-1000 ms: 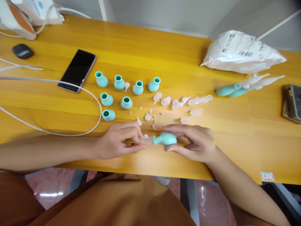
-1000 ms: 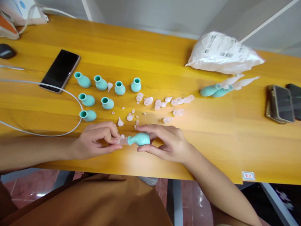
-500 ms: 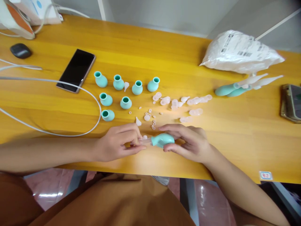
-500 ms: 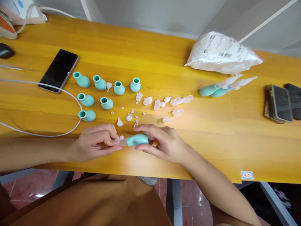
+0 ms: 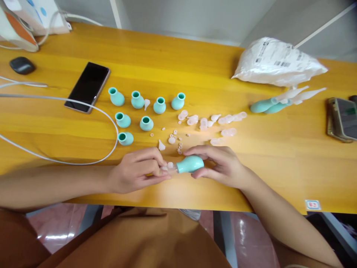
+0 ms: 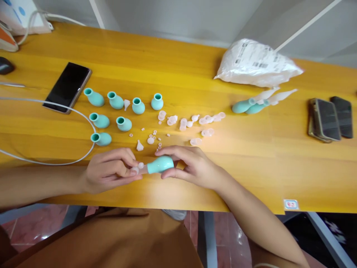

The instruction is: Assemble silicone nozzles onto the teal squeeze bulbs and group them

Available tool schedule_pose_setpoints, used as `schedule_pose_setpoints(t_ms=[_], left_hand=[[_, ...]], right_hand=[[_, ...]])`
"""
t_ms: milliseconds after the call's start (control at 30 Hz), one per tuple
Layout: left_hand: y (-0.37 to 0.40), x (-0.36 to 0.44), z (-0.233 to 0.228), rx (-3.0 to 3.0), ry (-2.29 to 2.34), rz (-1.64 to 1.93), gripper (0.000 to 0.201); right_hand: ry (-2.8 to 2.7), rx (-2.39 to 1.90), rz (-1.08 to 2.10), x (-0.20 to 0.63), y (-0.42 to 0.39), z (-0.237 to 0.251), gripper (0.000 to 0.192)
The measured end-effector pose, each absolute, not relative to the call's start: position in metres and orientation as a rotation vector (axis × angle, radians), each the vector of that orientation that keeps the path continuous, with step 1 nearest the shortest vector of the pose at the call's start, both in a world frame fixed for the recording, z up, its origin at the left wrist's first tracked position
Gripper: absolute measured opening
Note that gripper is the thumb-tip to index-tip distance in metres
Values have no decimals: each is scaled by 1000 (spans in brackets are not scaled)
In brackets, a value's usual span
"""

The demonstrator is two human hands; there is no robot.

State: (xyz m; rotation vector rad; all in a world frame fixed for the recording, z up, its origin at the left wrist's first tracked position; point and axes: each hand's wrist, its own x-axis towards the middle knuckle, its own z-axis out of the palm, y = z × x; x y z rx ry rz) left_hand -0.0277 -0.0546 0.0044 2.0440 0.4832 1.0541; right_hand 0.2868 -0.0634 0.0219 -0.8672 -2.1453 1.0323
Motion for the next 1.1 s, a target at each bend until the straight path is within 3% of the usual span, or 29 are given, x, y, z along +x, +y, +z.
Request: schedule_pose_setpoints(t_ms=[167,433,633,733,900,1100], left_hand=[[-51,-27,6,2022,453,1090,19],[-53,-23,7,1779,419,1036,38],[-52,-21,0,1639,453,994,59],[-52,-20,0,1636,426,953,52],[-51,-21,0,1692,382,902,39],[-49,-23,2,1780,448,827,31]], right_hand=[[-2210,-837,932,284,-59,24,46],[-2437,-701,788,277,-63,25,37],[-2300,-833,519,287,-59,33,38],[-2150,-936,369,299,-51,35,41],[-1661,-1290,30,328,-28,29,23],[-1499,-1622,-38,379,1,18,19]])
